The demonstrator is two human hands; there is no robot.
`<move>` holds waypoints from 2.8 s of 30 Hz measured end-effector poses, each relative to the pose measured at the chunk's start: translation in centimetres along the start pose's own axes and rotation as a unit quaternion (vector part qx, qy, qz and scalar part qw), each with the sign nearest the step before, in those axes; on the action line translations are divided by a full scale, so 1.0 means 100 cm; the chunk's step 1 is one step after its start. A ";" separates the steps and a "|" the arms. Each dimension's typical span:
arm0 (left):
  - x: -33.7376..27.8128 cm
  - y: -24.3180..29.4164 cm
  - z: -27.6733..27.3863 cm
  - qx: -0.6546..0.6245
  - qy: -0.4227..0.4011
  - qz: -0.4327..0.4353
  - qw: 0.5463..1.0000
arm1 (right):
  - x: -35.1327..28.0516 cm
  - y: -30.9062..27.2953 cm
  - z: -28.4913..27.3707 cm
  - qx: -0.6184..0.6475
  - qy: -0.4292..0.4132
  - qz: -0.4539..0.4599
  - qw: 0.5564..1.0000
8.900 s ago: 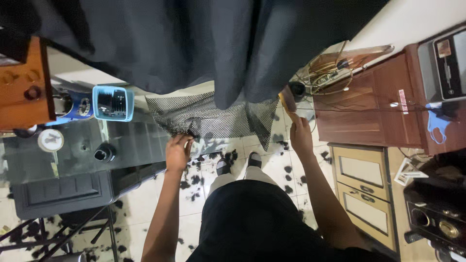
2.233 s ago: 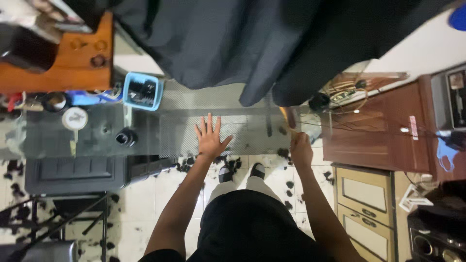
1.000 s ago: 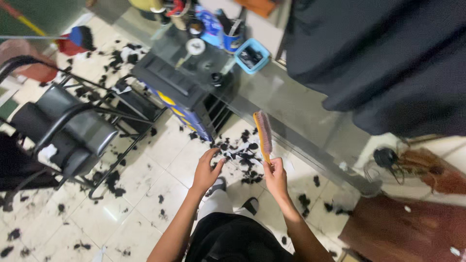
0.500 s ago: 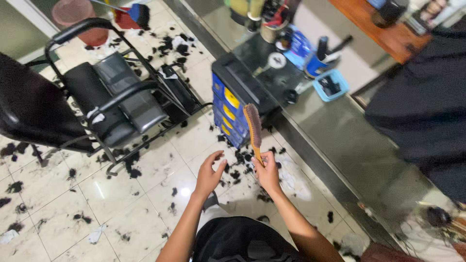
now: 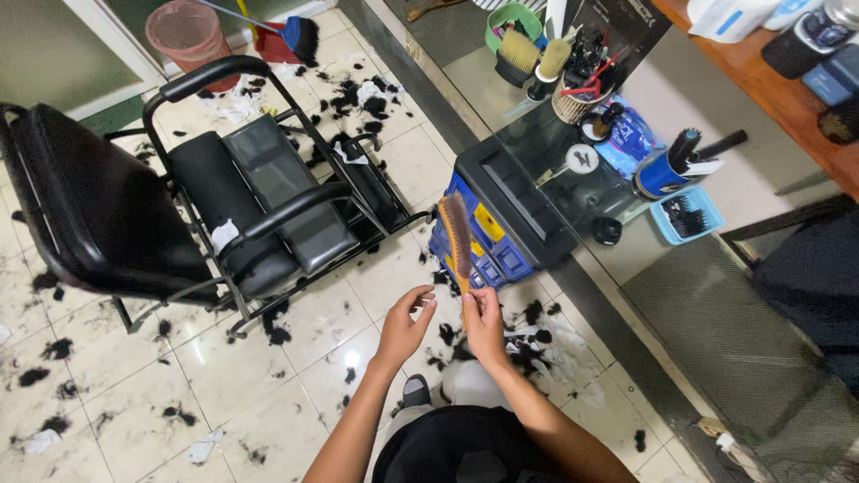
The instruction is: The person brushes hair off a glass shelf using a brush, positions a mesh mat on the surface, and pushes a barber chair into place at a workstation.
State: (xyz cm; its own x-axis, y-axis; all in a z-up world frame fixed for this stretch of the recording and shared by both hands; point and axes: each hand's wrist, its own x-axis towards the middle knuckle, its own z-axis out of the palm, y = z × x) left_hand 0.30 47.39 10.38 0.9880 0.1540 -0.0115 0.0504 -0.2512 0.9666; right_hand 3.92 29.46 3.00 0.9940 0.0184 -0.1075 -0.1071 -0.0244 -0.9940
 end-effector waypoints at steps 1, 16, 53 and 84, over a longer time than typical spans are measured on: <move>0.009 0.000 0.001 0.001 -0.015 -0.035 0.999 | 0.009 0.002 0.003 0.003 0.001 0.003 1.000; 0.220 -0.003 0.057 -0.081 -0.041 -0.010 0.996 | 0.205 -0.017 0.032 0.057 0.003 -0.063 0.996; 0.752 -0.083 -0.017 0.096 -0.042 0.053 0.993 | 0.580 -0.062 0.107 -0.155 0.057 -0.083 0.983; 0.777 -0.029 0.002 0.175 -0.144 0.214 0.950 | 0.687 -0.088 0.093 -0.166 0.124 -0.058 0.976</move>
State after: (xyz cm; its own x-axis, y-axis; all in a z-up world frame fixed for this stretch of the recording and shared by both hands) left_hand 76.91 59.88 6.64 0.9250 -0.2900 0.2457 -0.3703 -0.5419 0.7544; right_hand 72.92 40.20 4.13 0.9778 -0.2021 0.0551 -0.0220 -0.3607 -0.9324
